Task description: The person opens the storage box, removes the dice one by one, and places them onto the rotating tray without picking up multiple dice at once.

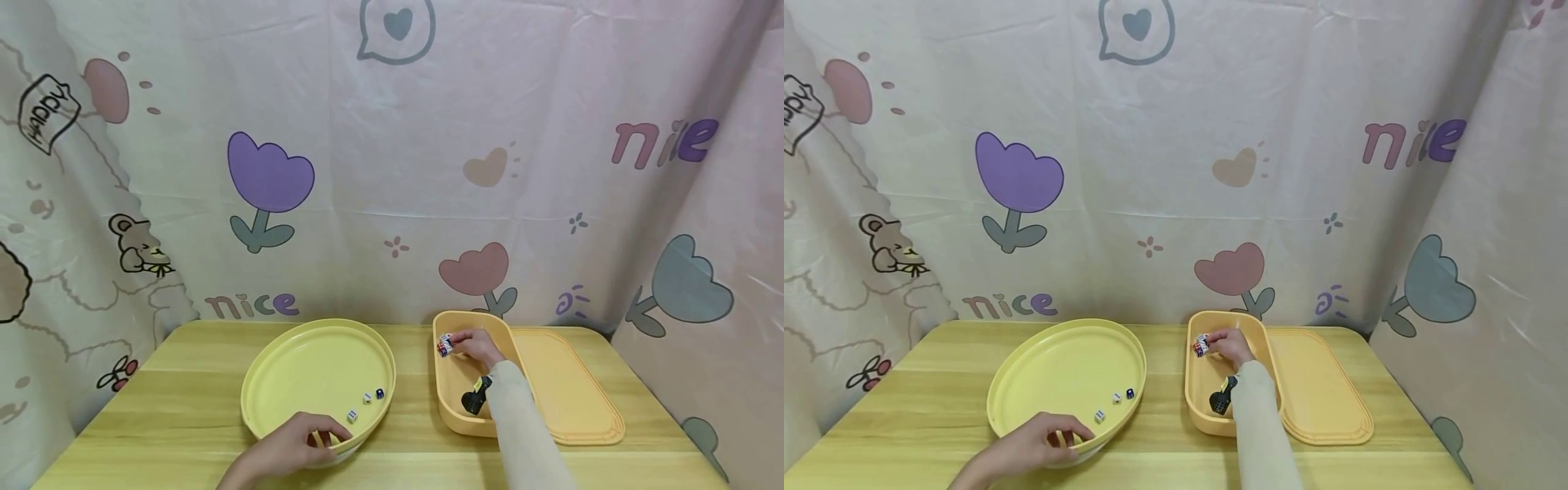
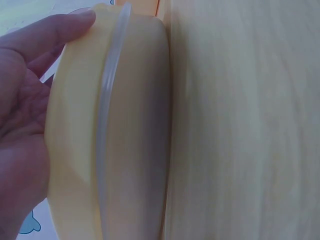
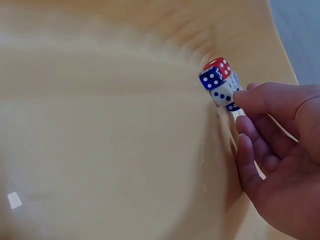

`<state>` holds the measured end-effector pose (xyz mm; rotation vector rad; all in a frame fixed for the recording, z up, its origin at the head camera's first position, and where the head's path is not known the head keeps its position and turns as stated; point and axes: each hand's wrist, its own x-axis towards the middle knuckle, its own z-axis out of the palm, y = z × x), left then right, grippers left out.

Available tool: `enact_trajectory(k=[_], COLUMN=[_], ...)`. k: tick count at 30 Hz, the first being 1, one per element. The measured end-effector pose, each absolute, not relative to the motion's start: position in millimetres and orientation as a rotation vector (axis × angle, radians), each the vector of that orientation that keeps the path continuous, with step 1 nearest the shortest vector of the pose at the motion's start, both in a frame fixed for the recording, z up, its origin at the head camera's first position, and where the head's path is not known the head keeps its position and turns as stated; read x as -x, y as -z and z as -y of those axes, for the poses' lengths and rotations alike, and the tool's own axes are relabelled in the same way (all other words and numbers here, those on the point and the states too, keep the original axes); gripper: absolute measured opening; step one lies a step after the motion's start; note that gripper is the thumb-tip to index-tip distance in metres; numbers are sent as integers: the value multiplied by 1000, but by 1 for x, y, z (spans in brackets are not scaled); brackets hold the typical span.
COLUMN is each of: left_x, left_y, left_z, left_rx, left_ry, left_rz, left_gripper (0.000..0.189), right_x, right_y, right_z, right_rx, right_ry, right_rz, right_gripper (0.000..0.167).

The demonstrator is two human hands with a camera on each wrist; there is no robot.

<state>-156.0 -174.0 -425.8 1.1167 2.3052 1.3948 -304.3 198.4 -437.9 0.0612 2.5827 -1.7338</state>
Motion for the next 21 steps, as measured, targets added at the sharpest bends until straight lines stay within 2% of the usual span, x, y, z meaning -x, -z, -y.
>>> enact_trajectory(k=[14,21], left_x=[155,155], left_y=[423,422], left_z=[174,174], left_rx=[-1082,-1101], left_ry=[-1395,-1407], left_rz=[-2292,-2276], left_gripper=[19,18], right_x=[307,310], right_y=[444,447], right_z=[-193,-196], right_rx=[-52,22], right_ry=[1501,1543], right_rz=[-2771,-2734], right_gripper=[15,16])
